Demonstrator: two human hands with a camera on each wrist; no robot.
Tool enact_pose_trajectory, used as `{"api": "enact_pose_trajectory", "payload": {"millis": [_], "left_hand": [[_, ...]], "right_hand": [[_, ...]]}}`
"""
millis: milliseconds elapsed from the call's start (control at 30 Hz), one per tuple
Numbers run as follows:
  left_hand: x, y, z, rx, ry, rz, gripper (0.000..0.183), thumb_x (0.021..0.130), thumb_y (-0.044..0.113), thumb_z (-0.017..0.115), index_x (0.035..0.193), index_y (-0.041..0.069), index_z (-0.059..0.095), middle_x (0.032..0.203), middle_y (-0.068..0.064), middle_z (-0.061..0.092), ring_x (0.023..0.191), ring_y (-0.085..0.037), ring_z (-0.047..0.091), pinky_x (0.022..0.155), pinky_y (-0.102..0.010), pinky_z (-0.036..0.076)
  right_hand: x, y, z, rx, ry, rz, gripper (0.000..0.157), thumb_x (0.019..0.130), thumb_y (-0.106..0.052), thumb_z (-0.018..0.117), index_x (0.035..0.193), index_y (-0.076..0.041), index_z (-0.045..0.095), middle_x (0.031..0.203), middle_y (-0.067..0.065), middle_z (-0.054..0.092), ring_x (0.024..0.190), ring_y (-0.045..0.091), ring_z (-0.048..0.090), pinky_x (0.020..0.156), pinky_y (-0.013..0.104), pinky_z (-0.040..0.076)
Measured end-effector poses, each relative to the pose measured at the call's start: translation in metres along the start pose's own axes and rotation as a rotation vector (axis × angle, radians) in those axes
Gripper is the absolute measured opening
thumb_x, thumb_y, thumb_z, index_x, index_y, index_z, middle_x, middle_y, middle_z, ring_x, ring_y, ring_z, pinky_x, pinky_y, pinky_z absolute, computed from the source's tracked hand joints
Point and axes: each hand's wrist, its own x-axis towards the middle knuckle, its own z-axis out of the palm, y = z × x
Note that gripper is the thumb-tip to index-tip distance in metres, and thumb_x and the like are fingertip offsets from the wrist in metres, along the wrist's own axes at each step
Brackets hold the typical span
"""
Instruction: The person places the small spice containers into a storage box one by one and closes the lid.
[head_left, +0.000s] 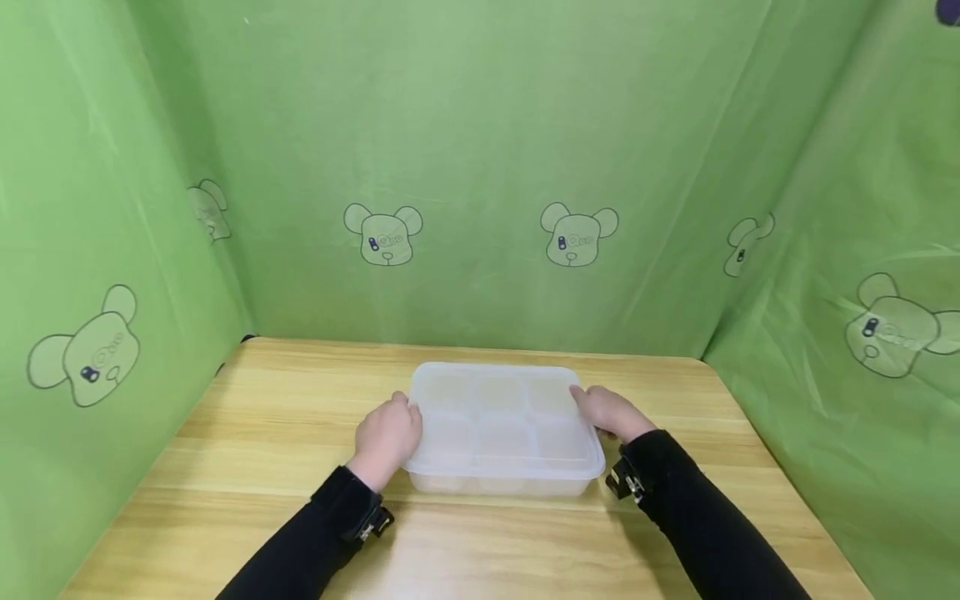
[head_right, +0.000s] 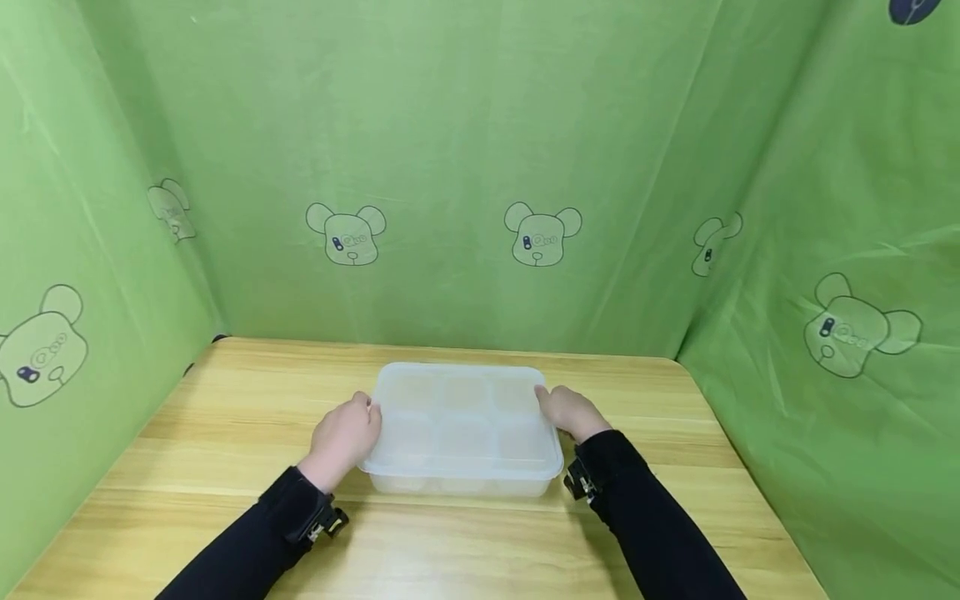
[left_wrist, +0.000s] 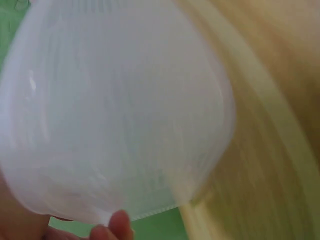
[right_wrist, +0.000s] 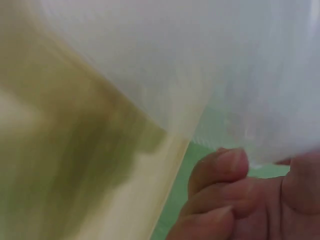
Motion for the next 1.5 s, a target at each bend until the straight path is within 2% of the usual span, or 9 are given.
{"api": "enact_pose_trajectory", "payload": {"millis": [67, 233, 567, 733, 833, 967, 1133, 1300, 1500], "left_hand": [[-0.008, 0.0, -0.003, 0.016, 0.02, 0.019, 0.039, 0.104, 0.028, 0.042, 0.118, -0.005, 0.059, 0.093, -0.018, 0.068, 0.076, -0.034, 0.066, 0.059, -0.045, 0.053], [-0.027, 0.0, -0.005, 0.052, 0.069, 0.086, 0.035, 0.102, 0.025, 0.049, 0.113, -0.006, 0.061, 0.083, -0.016, 0.066, 0.069, -0.033, 0.065, 0.054, -0.045, 0.053], [-0.055, 0.006, -0.008, 0.119, 0.127, 0.167, 0.032, 0.098, 0.024, 0.056, 0.106, -0.007, 0.062, 0.074, -0.012, 0.062, 0.058, -0.026, 0.06, 0.047, -0.037, 0.047], [-0.066, 0.008, -0.011, 0.137, 0.106, 0.172, 0.038, 0.097, 0.024, 0.058, 0.113, -0.01, 0.062, 0.08, -0.015, 0.065, 0.06, -0.026, 0.062, 0.05, -0.036, 0.049], [-0.07, 0.009, -0.012, 0.132, 0.094, 0.167, 0.04, 0.098, 0.025, 0.058, 0.117, -0.01, 0.061, 0.085, -0.016, 0.067, 0.064, -0.026, 0.064, 0.053, -0.036, 0.052], [-0.072, 0.008, -0.012, 0.126, 0.085, 0.161, 0.04, 0.098, 0.025, 0.058, 0.118, -0.01, 0.061, 0.088, -0.016, 0.068, 0.069, -0.027, 0.065, 0.056, -0.037, 0.053], [-0.073, 0.005, -0.01, 0.098, 0.081, 0.168, 0.041, 0.099, 0.024, 0.059, 0.119, -0.011, 0.06, 0.091, -0.018, 0.068, 0.074, -0.029, 0.067, 0.062, -0.04, 0.056], [-0.071, 0.002, -0.009, 0.043, 0.08, 0.176, 0.043, 0.1, 0.023, 0.057, 0.125, -0.013, 0.057, 0.102, -0.024, 0.068, 0.087, -0.034, 0.068, 0.075, -0.045, 0.058], [-0.069, 0.0, -0.01, 0.019, 0.086, 0.195, 0.041, 0.1, 0.02, 0.057, 0.125, -0.014, 0.057, 0.104, -0.025, 0.067, 0.09, -0.035, 0.068, 0.078, -0.046, 0.057]], "right_hand": [[0.003, -0.002, -0.005, -0.005, 0.006, -0.001, 0.052, 0.107, -0.044, 0.029, 0.101, 0.003, 0.051, 0.056, -0.001, 0.038, 0.044, 0.012, 0.031, 0.043, 0.025, 0.031], [0.009, -0.006, -0.014, -0.037, 0.038, -0.016, 0.043, 0.106, -0.041, 0.039, 0.092, -0.002, 0.05, 0.063, 0.004, 0.047, 0.048, 0.014, 0.036, 0.046, 0.027, 0.034], [0.018, -0.007, -0.021, -0.066, 0.081, -0.037, 0.034, 0.105, -0.034, 0.043, 0.097, -0.001, 0.052, 0.071, 0.005, 0.05, 0.054, 0.016, 0.043, 0.05, 0.028, 0.04], [0.021, -0.01, -0.025, -0.087, 0.075, -0.106, 0.029, 0.105, -0.024, 0.046, 0.112, 0.003, 0.052, 0.077, 0.008, 0.055, 0.056, 0.015, 0.045, 0.052, 0.027, 0.041], [0.022, -0.013, -0.026, -0.116, 0.072, -0.135, 0.033, 0.105, -0.021, 0.046, 0.124, 0.005, 0.051, 0.079, 0.008, 0.056, 0.057, 0.015, 0.047, 0.053, 0.027, 0.043], [0.021, -0.017, -0.025, -0.152, 0.071, -0.132, 0.037, 0.105, -0.019, 0.046, 0.131, 0.007, 0.051, 0.078, 0.006, 0.055, 0.063, 0.018, 0.052, 0.055, 0.029, 0.045], [0.022, -0.019, -0.023, -0.179, 0.076, -0.134, 0.037, 0.106, -0.018, 0.046, 0.132, 0.008, 0.051, 0.082, 0.009, 0.058, 0.068, 0.021, 0.056, 0.058, 0.031, 0.047], [0.023, -0.016, -0.021, -0.206, 0.102, -0.162, 0.035, 0.105, -0.016, 0.046, 0.129, 0.009, 0.053, 0.089, 0.011, 0.062, 0.068, 0.021, 0.057, 0.059, 0.032, 0.048], [0.021, -0.016, -0.021, -0.197, 0.115, -0.173, 0.034, 0.105, -0.016, 0.046, 0.127, 0.008, 0.054, 0.08, 0.009, 0.059, 0.065, 0.02, 0.056, 0.058, 0.032, 0.047]]}}
